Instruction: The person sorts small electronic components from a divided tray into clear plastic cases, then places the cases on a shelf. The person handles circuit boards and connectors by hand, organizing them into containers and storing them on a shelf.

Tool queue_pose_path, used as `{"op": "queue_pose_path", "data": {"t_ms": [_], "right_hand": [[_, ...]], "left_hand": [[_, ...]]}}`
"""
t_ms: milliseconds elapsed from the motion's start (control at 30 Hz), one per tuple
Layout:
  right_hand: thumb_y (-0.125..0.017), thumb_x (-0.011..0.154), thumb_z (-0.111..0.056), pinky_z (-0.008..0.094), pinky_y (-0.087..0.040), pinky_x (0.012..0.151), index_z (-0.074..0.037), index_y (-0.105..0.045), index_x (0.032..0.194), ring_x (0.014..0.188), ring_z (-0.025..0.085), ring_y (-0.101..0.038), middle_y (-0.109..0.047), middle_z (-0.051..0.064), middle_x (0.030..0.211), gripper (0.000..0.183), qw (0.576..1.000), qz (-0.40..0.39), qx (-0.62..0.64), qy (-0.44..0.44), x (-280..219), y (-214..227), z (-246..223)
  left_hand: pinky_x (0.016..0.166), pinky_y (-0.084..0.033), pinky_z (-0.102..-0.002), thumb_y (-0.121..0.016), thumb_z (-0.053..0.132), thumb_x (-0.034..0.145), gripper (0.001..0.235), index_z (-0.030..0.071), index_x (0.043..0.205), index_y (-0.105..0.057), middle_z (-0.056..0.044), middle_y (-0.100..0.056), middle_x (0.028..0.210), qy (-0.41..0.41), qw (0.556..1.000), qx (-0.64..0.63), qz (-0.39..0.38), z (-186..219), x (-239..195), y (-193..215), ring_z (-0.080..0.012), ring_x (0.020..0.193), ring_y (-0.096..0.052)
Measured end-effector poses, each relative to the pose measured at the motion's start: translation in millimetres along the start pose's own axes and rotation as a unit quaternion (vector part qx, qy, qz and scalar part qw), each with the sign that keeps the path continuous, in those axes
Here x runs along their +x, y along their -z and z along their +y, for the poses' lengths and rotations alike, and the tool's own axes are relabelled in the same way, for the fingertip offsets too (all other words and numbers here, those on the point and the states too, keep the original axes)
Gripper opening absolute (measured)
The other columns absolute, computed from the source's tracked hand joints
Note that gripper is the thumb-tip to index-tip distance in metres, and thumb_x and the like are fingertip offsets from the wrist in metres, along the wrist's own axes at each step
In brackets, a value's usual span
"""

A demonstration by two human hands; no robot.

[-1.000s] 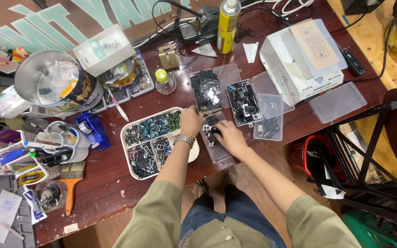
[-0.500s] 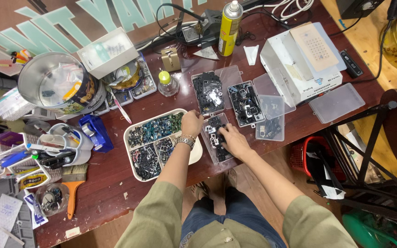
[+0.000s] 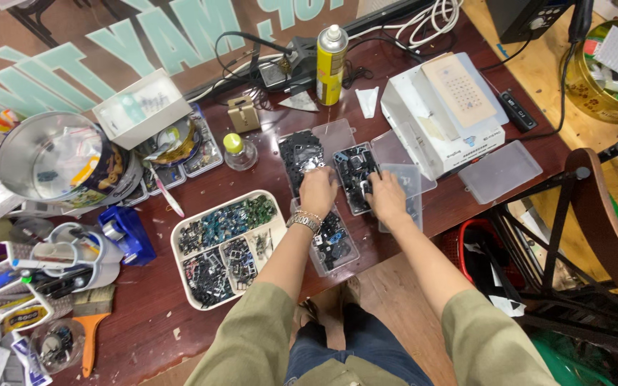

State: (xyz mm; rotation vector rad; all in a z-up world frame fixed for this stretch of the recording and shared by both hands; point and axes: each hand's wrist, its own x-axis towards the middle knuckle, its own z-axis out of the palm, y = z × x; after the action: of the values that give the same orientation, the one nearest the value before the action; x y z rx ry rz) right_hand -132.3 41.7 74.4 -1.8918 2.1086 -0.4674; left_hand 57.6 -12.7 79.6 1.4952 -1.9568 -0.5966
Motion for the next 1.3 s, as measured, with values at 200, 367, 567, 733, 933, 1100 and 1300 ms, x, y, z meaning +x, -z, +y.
{"op": "queue_pose_path", "data": {"t_ms": [200, 367, 567, 733, 933, 1100, 1300], "right_hand": [[-0.083, 0.075, -0.008, 0.044, -0.055, 0.087, -0.006, -0.069, 0.103, 0.096, 0.034, -0.069, -0.07, 0.015, 0.102, 0.031, 0.988, -0.066, 0.127, -0.056, 31.0, -26.8, 54.0], [-0.078, 0.076, -0.005, 0.04, -0.06, 0.069, 0.0, -0.065, 0.106, 0.079, 0.026, -0.072, -0.073, 0.016, 0.091, 0.033, 0.91, -0.155, 0.359, -0.14, 75.8, -35.5, 83.5], [-0.076, 0.076, -0.011, 0.038, -0.058, 0.083, -0.003, -0.062, 0.124, 0.087, 0.026, -0.073, -0.076, 0.018, 0.097, 0.051, 0.96, -0.154, 0.222, -0.08, 131.2, -45.8, 64.9], [-0.079, 0.075, -0.014, 0.043, -0.052, 0.098, -0.006, -0.068, 0.122, 0.11, 0.034, -0.066, -0.069, 0.019, 0.115, 0.048, 0.983, -0.178, 0.054, 0.003, 142.7, -53.1, 43.8], [-0.084, 0.071, -0.012, 0.046, -0.05, 0.1, -0.01, -0.069, 0.108, 0.123, 0.034, -0.056, -0.057, 0.012, 0.123, 0.04, 0.987, -0.157, 0.033, 0.008, 126.0, -29.4, 20.1], [-0.083, 0.073, -0.012, 0.046, -0.05, 0.101, -0.012, -0.067, 0.11, 0.124, 0.034, -0.056, -0.06, 0.009, 0.125, 0.04, 0.986, -0.168, 0.013, 0.017, 121.6, -14.8, 6.9], [-0.084, 0.068, -0.006, 0.046, -0.048, 0.101, -0.014, -0.06, 0.126, 0.126, 0.036, -0.053, -0.055, 0.012, 0.133, 0.063, 0.985, -0.163, 0.05, 0.007, 115.7, -8.8, 5.6]], "left_hand": [[0.091, -0.054, -0.046, -0.075, 0.012, 0.081, 0.025, 0.0, 0.103, -0.071, -0.021, -0.072, 0.095, 0.053, 0.997, -0.02, -0.05, -8.7, 25.6, -58.4, -0.039, 0.098, -0.069], [0.094, -0.053, -0.047, -0.078, 0.011, 0.079, 0.034, -0.003, 0.108, -0.067, -0.025, -0.069, 0.107, 0.092, 0.993, 0.003, -0.069, -10.0, 41.5, -84.4, -0.0424, 0.105, -0.067], [0.094, -0.054, -0.047, -0.081, 0.013, 0.078, 0.048, 0.0, 0.12, -0.063, -0.025, -0.058, 0.129, 0.193, 0.979, 0.022, -0.058, 4.1, 48.6, -91.8, -0.0427, 0.11, -0.065], [0.091, -0.054, -0.048, -0.082, 0.008, 0.074, 0.043, 0.002, 0.113, -0.065, -0.025, -0.055, 0.13, 0.197, 0.98, -0.015, -0.026, 3.9, 48.0, -92.7, -0.0432, 0.107, -0.065], [0.091, -0.055, -0.047, -0.08, 0.003, 0.073, 0.039, 0.002, 0.109, -0.066, -0.022, -0.061, 0.12, 0.165, 0.985, -0.043, -0.018, -0.3, 46.4, -96.3, -0.0414, 0.105, -0.066], [0.09, -0.055, -0.047, -0.083, 0.002, 0.067, 0.051, 0.004, 0.114, -0.063, -0.02, -0.062, 0.113, 0.155, 0.986, -0.044, -0.041, -3.1, 48.0, -93.5, -0.0402, 0.104, -0.066], [0.091, -0.055, -0.046, -0.084, 0.002, 0.068, 0.066, 0.002, 0.126, -0.054, -0.02, -0.065, 0.114, 0.185, 0.98, -0.03, -0.071, -1.7, 49.4, -88.7, -0.0392, 0.107, -0.066]]}}
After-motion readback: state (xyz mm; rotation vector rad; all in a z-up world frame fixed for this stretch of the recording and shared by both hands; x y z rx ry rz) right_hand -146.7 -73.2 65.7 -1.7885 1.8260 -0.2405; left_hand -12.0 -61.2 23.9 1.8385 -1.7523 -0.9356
